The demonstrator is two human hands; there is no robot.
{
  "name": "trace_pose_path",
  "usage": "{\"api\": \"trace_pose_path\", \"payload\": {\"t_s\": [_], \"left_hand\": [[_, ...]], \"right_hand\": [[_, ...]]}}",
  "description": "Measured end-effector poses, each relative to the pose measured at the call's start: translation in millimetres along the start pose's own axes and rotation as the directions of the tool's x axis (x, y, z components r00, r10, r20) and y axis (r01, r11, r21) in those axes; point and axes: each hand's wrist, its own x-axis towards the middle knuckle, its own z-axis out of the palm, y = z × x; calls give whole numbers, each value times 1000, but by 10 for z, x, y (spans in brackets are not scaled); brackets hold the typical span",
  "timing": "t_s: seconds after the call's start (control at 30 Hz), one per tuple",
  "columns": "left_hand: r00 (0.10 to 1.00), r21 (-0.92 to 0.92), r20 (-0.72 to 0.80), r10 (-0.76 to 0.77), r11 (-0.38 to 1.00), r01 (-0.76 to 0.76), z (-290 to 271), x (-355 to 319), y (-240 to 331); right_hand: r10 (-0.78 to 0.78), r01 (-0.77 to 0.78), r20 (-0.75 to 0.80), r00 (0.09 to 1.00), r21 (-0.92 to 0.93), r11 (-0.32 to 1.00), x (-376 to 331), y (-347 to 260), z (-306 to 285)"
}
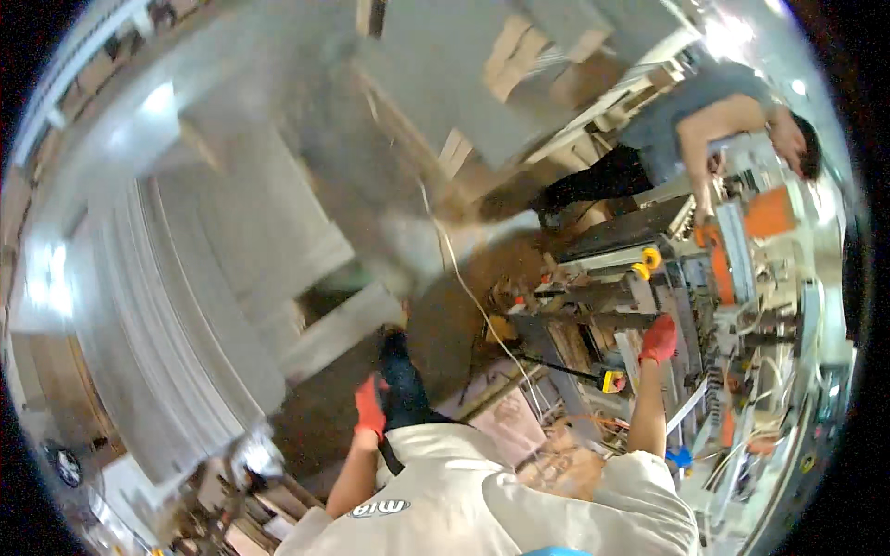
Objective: The person repeatedly retrieves wooden boards from a processing machine and stacks them onto a pile of boards by hand.
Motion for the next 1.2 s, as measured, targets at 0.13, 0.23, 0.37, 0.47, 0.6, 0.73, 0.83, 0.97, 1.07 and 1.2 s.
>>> {"api": "trace_pose_path", "payload": {"t_s": [0.13,0.23,0.37,0.47,0.6,0.73,0.83,0.97,1.07,1.2], "left_hand": [[960,-310,262,-95,934,177,515,201,619],[932,103,306,192,967,-233,347,659,981],[744,-110,549,381,915,-387,1089,1223,2089],[729,-23,397,557,800,-599,1032,1842,2810],[678,-276,527,512,858,-433,1989,2454,4048],[596,-233,493,634,756,-612,2946,2831,5245],[491,-20,357,794,532,-846,3538,3626,5953],[639,144,133,758,623,-769,4441,3787,6693],[762,361,184,621,678,-640,4730,3970,6953],[793,419,189,579,683,-598,4994,4069,6951]], "right_hand": [[385,-293,-14,923,623,726,-30,11,14],[398,-415,224,890,34,909,203,-994,-720],[496,-350,39,868,756,553,-387,250,28],[220,-218,-46,974,31,975,76,-1060,-516],[406,-403,208,890,-59,913,-11,-907,-535],[413,-415,113,904,-1,910,-50,-892,-673],[424,-437,172,889,48,898,89,-1014,-835],[478,-483,108,872,24,875,-111,-823,-666],[548,-555,405,732,-111,824,163,-1010,-987],[547,-552,237,803,-54,832,7,-959,-878]]}}
